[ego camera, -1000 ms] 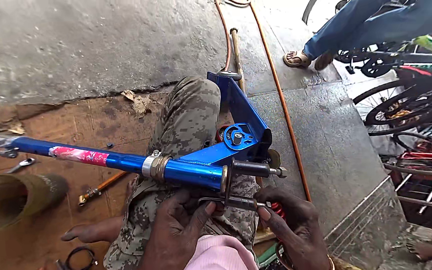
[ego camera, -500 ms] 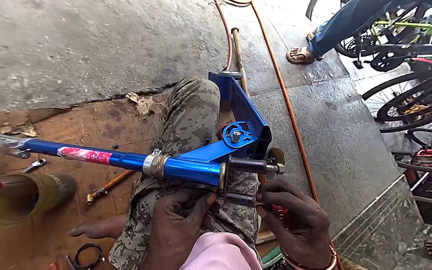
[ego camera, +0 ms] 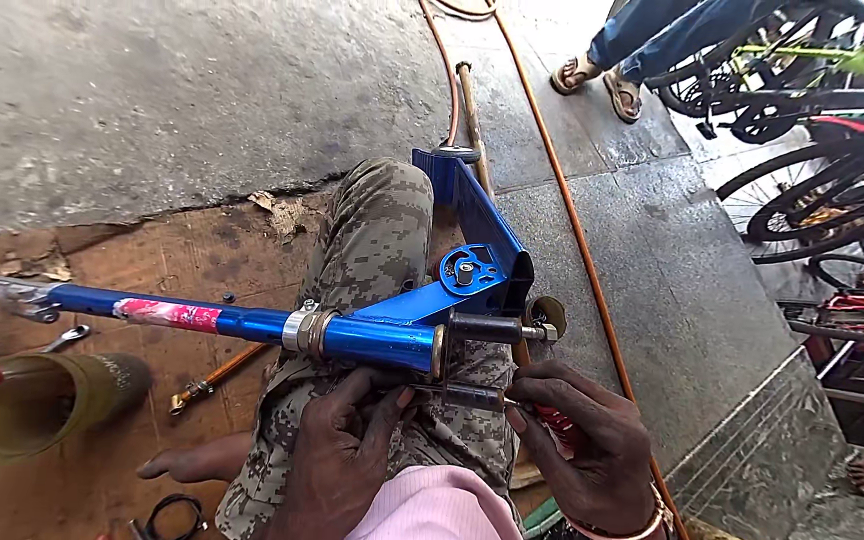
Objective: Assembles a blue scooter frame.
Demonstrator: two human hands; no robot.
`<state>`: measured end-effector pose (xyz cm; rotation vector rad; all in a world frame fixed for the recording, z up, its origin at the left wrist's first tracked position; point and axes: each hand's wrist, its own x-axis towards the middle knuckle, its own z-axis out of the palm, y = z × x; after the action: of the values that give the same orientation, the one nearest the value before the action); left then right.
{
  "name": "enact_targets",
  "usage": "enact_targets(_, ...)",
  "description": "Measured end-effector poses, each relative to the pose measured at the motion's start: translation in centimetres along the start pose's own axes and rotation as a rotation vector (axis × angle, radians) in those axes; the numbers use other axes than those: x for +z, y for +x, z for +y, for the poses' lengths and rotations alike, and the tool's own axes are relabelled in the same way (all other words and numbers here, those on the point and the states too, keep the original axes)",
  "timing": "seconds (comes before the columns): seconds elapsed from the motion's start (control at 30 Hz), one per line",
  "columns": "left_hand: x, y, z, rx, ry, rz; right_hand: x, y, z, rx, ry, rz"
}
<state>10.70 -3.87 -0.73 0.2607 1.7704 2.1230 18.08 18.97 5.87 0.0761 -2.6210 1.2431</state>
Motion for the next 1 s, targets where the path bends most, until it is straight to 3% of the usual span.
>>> enact_targets(0.27, -0.7, 0.2, -0.7, 0.063, -0.019, -0.065, -0.9, 0.4, -0.1, 0.111, -0.002, -0.124)
enact_targets(0.47, -0.8, 0.3, -0.9, 0.076, -0.041, -0.068, -1.3, 0.7, -0.2, 0.245, 0.188, -0.204)
enact_targets(0.67, -0.4, 0.4, 0.0, -0.065, -0.114, -0.066, -1.4, 0.7, -0.3, 0.213, 0.134, -0.162)
enact_targets(0.83, -1.1, 0.9, 0.8, -0.173, -0.178, -0.148, -1.5, 0.9, -0.3, 0.07, 0.022, -0.139)
enact_targets(1.0, -1.0, 0.8, -0.4, -0.002, -0.139, -0.132, -1.3, 1.0, -0.4, 0.073, -0.03, -0.14)
